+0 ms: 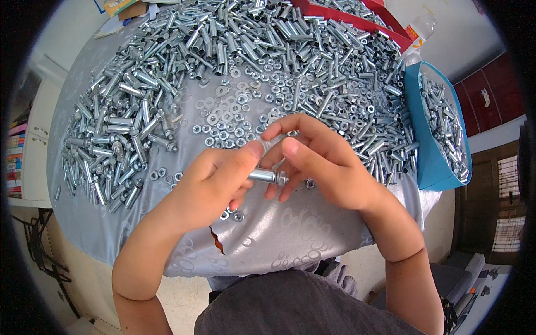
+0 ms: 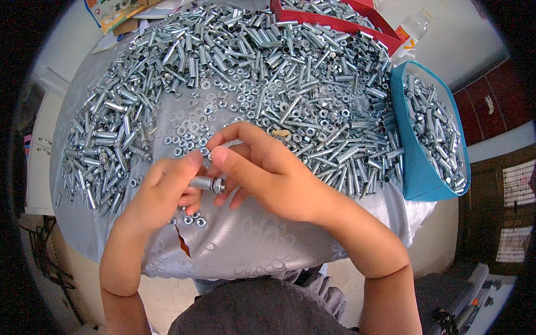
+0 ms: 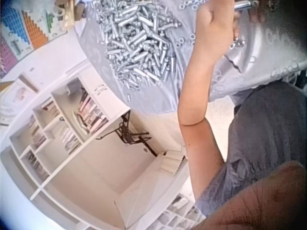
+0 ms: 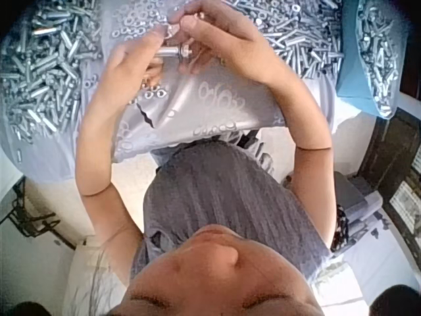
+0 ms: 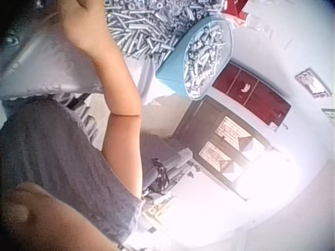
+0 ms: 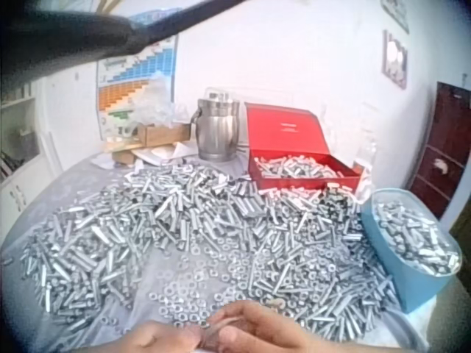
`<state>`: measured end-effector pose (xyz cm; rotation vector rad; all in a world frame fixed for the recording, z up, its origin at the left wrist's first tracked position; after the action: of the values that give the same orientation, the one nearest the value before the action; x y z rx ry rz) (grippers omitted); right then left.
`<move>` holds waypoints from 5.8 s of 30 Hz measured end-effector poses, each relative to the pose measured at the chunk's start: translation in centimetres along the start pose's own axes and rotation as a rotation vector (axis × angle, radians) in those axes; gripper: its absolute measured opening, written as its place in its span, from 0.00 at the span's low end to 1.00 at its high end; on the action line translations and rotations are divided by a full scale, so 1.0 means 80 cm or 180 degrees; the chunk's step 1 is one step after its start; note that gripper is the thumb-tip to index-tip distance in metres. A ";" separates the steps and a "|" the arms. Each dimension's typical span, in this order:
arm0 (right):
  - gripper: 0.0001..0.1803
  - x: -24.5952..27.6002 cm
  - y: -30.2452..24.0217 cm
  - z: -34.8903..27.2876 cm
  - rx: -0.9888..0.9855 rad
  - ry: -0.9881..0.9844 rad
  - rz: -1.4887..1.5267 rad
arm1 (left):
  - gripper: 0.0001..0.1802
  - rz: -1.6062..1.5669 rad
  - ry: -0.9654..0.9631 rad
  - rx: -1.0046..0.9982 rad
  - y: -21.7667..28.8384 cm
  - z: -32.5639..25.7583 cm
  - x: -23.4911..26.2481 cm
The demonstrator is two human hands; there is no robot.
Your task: The person repeatedly picks up metal bolts and washers from a large pile on a table and screws them together by hand. The person handles the components one at a time, assembling them into pairs and placing them back onto the table.
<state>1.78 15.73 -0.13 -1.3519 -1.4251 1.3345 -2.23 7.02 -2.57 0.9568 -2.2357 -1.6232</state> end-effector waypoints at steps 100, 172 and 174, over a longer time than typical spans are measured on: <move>0.14 -0.026 -0.042 -0.018 0.1458 0.0318 -0.3104 | 0.22 0.1752 0.0354 -0.2552 0.069 -0.030 0.004; 0.11 0.200 -0.030 -0.024 0.1130 0.1537 0.2754 | 0.26 -0.3242 -0.0245 -0.0814 0.040 0.013 0.058; 0.10 0.191 -0.017 -0.014 0.0877 0.0732 0.3689 | 0.26 -0.3192 -0.0277 -0.0799 0.042 0.012 0.057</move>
<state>0.12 31.00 -0.66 -2.1371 -0.1778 1.8564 -7.50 5.56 -0.79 2.1470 -1.5558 -2.2360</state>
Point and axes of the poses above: each hand's wrist, its own z-axis towards the middle knuckle, its own x-axis out of the back of the hand, y = z × x, the point moved 9 cm from there along z, towards the middle knuckle, and after that the axes turned 7 degrees about -z, right-handed, at the moved point
